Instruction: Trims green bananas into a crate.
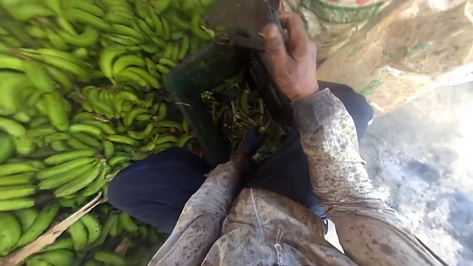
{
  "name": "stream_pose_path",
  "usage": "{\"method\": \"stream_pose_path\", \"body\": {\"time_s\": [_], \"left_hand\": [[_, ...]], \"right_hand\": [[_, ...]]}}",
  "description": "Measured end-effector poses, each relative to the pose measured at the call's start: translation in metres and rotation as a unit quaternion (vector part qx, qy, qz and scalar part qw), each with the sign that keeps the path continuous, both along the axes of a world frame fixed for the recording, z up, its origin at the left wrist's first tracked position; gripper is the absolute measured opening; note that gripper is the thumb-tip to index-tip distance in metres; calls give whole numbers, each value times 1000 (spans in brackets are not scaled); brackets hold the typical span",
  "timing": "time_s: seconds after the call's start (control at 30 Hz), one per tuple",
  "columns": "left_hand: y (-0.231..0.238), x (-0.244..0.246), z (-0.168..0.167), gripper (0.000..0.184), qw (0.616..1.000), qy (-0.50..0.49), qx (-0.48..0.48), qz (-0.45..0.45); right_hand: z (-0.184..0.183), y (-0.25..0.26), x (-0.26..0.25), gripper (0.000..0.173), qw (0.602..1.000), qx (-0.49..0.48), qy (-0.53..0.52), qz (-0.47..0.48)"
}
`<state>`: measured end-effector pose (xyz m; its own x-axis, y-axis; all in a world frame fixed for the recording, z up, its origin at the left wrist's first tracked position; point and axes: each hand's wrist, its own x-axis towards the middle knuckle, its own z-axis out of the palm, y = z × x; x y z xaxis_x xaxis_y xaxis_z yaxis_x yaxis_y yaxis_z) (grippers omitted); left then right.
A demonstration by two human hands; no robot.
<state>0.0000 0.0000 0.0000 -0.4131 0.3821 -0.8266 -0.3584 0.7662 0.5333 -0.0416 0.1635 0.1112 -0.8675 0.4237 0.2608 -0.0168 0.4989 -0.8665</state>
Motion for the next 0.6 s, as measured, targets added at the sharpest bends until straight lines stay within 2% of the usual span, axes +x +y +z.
{"method": "stream_pose_path", "body": {"time_s": [0.07,0.1,0.13,0.2,0.27,0.33,0.37,0.47,0.6], "left_hand": [[-49,-12,-55,49,976,103,143,124],[-68,-20,-62,50,951,117,213,193],[-83,-27,-53,47,918,106,276,265],[-111,-31,-12,38,845,81,377,371],[-135,-37,16,36,743,76,529,402],[-153,-43,34,36,672,84,606,418],[-158,-45,41,36,653,100,611,435],[-167,-45,57,52,638,121,555,520],[-173,-39,54,60,664,127,487,553]], "right_hand": [[-5,-12,-1,41,1000,-14,19,14],[-7,-18,0,40,999,-30,19,32],[-9,-25,4,40,997,-50,7,55],[-14,-51,23,38,990,-85,-39,101],[-26,-88,50,40,979,-97,-116,135],[-46,-127,82,44,963,-98,-189,164],[-57,-144,97,45,958,-101,-206,174],[-79,-180,132,45,957,-93,-179,207],[-76,-191,146,46,959,-52,-140,239]]}}
